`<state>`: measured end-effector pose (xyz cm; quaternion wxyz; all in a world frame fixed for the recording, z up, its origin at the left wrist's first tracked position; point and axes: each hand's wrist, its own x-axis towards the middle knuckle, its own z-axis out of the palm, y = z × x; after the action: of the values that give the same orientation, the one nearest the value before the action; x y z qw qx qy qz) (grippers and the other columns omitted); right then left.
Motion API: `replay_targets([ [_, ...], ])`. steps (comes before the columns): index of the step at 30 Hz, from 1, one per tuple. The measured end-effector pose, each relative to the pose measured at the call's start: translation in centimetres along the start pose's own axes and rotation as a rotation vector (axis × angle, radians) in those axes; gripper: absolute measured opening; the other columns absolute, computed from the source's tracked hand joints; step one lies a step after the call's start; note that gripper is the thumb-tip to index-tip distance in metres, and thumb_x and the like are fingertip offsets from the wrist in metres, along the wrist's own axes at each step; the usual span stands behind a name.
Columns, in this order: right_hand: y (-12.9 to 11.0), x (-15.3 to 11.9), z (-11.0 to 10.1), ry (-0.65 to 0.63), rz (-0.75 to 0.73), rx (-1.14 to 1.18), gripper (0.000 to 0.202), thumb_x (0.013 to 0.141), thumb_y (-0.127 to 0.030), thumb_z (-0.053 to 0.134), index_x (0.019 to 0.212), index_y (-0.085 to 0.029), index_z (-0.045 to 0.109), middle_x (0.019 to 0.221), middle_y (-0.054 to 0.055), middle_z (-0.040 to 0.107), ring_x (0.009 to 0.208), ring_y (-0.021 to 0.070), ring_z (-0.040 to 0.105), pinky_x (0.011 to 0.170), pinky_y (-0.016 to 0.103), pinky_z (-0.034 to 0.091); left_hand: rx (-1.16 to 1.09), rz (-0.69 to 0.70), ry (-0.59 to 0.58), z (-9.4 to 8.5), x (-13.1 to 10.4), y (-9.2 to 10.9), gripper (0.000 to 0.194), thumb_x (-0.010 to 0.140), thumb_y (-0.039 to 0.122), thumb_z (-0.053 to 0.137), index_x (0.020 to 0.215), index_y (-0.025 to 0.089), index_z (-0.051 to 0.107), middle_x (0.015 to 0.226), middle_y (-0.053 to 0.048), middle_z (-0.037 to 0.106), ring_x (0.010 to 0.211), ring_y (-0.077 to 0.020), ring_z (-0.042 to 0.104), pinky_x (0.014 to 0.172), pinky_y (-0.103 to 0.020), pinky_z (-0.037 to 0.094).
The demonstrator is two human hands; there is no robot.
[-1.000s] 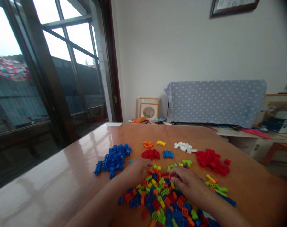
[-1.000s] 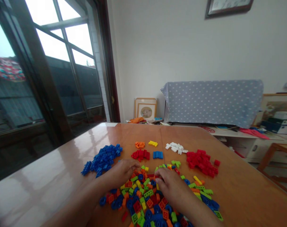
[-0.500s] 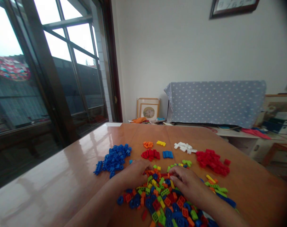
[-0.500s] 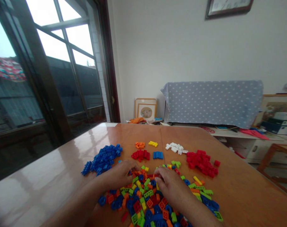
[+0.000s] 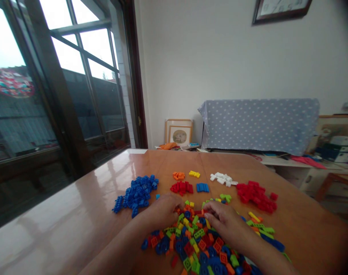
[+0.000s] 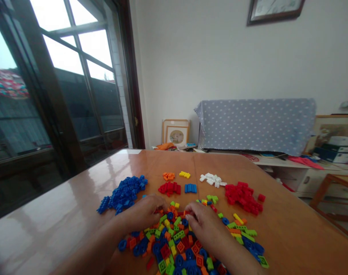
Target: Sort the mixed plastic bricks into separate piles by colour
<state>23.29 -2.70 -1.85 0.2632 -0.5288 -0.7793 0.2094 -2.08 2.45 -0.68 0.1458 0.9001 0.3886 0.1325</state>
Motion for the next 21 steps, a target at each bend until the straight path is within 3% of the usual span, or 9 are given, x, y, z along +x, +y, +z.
replay_targets([
  [7,-0.14,0.02,0.02,0.0,-0.009,0.003,0.015,0.091,-0.027,0.048,0.093,-0.022,0.062,0.086,0.001,0.066,0.08,0.0178,0.059,0.07,0.028,0.04,-0.009,-0.016,0.026,0.6,0.17,-0.6,0.028,0.073,0.01,0.053,0.093,0.022,0.068,0.094,-0.003,0.069,0.091,-0.0202,0.06,0.082,-0.027,0.045],
  [12,-0.09,-0.01,0.12,0.002,-0.009,-0.005,0.014,0.091,-0.027,0.049,0.092,-0.022,0.062,0.085,0.001,0.065,0.08,0.0176,0.059,0.069,0.027,0.039,-0.026,0.027,-0.006,0.68,0.28,-0.78,0.029,0.073,0.009,0.052,0.093,0.023,0.069,0.093,-0.002,0.069,0.092,-0.0193,0.06,0.085,-0.027,0.045],
  [21,-0.35,-0.11,0.15,-0.001,-0.006,0.011,0.014,0.091,-0.027,0.049,0.092,-0.022,0.062,0.085,0.0,0.066,0.079,0.0176,0.059,0.068,0.027,0.039,-0.063,-0.013,-0.032,0.27,0.15,-0.3,0.032,0.072,0.008,0.053,0.096,0.022,0.068,0.096,-0.003,0.07,0.091,-0.0189,0.061,0.083,-0.026,0.047],
])
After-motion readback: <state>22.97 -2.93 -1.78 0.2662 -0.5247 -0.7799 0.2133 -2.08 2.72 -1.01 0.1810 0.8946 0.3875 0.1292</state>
